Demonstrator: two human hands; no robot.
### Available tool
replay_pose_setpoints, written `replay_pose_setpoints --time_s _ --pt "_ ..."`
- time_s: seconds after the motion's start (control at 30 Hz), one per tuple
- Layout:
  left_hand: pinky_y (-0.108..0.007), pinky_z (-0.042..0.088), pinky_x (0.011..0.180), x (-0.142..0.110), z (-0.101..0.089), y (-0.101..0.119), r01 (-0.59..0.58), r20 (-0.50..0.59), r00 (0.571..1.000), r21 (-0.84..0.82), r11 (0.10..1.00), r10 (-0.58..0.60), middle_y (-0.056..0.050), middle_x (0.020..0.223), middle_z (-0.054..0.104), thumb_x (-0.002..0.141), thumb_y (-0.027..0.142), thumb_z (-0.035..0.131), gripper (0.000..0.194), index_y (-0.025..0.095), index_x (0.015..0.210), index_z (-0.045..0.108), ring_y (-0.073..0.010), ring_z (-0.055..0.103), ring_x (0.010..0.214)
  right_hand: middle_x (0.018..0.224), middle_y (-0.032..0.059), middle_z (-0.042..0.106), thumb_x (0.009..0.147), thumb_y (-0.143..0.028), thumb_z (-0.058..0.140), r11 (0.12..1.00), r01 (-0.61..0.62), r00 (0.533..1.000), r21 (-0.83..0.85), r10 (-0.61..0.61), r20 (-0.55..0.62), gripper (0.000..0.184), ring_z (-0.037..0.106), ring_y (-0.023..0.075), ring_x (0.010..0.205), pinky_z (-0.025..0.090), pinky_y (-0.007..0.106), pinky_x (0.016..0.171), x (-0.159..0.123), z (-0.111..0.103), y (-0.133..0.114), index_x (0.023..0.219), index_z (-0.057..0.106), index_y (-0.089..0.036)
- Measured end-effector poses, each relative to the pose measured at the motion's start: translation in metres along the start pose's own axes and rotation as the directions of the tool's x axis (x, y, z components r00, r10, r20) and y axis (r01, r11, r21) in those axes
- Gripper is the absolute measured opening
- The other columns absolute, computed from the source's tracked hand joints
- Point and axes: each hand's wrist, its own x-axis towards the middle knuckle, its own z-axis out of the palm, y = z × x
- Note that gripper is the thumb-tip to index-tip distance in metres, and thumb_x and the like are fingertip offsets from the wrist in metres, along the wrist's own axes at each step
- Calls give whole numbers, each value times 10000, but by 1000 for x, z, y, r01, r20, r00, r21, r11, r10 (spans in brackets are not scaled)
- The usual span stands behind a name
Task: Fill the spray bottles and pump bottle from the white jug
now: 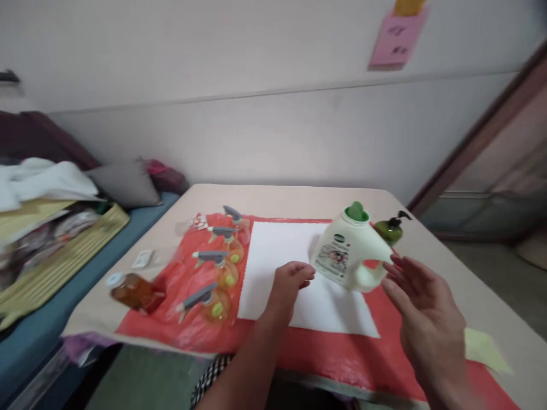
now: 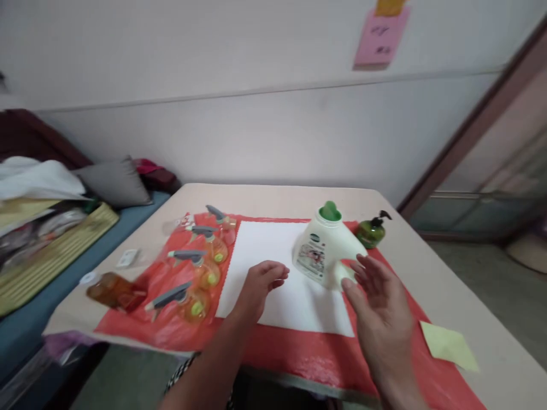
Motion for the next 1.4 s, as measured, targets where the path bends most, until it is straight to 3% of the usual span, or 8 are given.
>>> replay_pose_setpoints --time_s 0.2,0.53,0.63,0.73,0.93,1.07,1.27,1.4 --pt "-328 438 802 2 -14 17 -119 -106 986 80 990 127 -75 846 713 716 341 741 236 134 827 732 -178 604 814 1376 123 576 763 -499 778 993 -114 977 32 106 185 595 627 286 1199 465 546 1078 -25 68 22 1259 557 -254" --pt "-304 492 791 -8 -35 34 -253 -170 921 422 871 350 -33 826 701 818 290 633 121 188 854 687 -176 647 812 1110 121 731 568 -606 837 896 -437 821 -80 433 373 614 699 281 1002 512 488 1001 -41 87 70 1001 651 -212" --pt "-334 495 848 -25 -43 47 -316 -65 875 674 668 480 -57 915 730 865 272 607 109 206 906 683 -208 668 889 1062 114 741 546 -613 847 884 -459 785 -92 452 423 612 697 272 986 519 465 977 -45 92 62 970 662 -213" --pt "-388 470 915 -55 -67 78 -270 114 865 927 261 489 -107 1057 735 857 271 645 121 215 954 691 -283 658 1027 1015 108 745 528 -620 850 881 -467 774 -78 450 445 606 697 268 963 524 453 950 -48 95 58 938 671 -211" --pt "-366 440 811 -94 -131 127 312 -286 926 947 -74 248 -103 1157 726 769 322 698 341 264 1105 688 -340 648 1084 961 92 741 495 -578 872 870 -492 758 -36 448 474 573 686 261 953 513 428 925 -47 95 56 890 678 -212" --pt "-319 388 705 -86 -144 125 353 -339 934 924 -149 112 -92 926 737 767 238 637 148 220 904 690 -293 667 931 919 84 737 465 -582 894 844 -536 722 -19 470 508 592 678 268 932 504 435 917 -46 91 54 872 679 -209" --pt "-301 370 684 -92 -117 130 37 -60 964 995 93 259 -33 851 698 887 395 581 184 233 911 665 -230 619 824 1196 140 696 693 -711 759 747 -665 611 -7 549 571 626 653 293 1108 492 475 967 -50 78 49 1074 694 -218" --pt "-275 403 690 -86 -88 120 -267 181 958 849 455 224 -1 828 692 863 432 671 230 222 939 723 -176 584 758 1439 116 565 781 -729 678 488 -864 373 124 454 809 723 658 291 1128 555 487 866 -50 65 43 1369 554 -326"
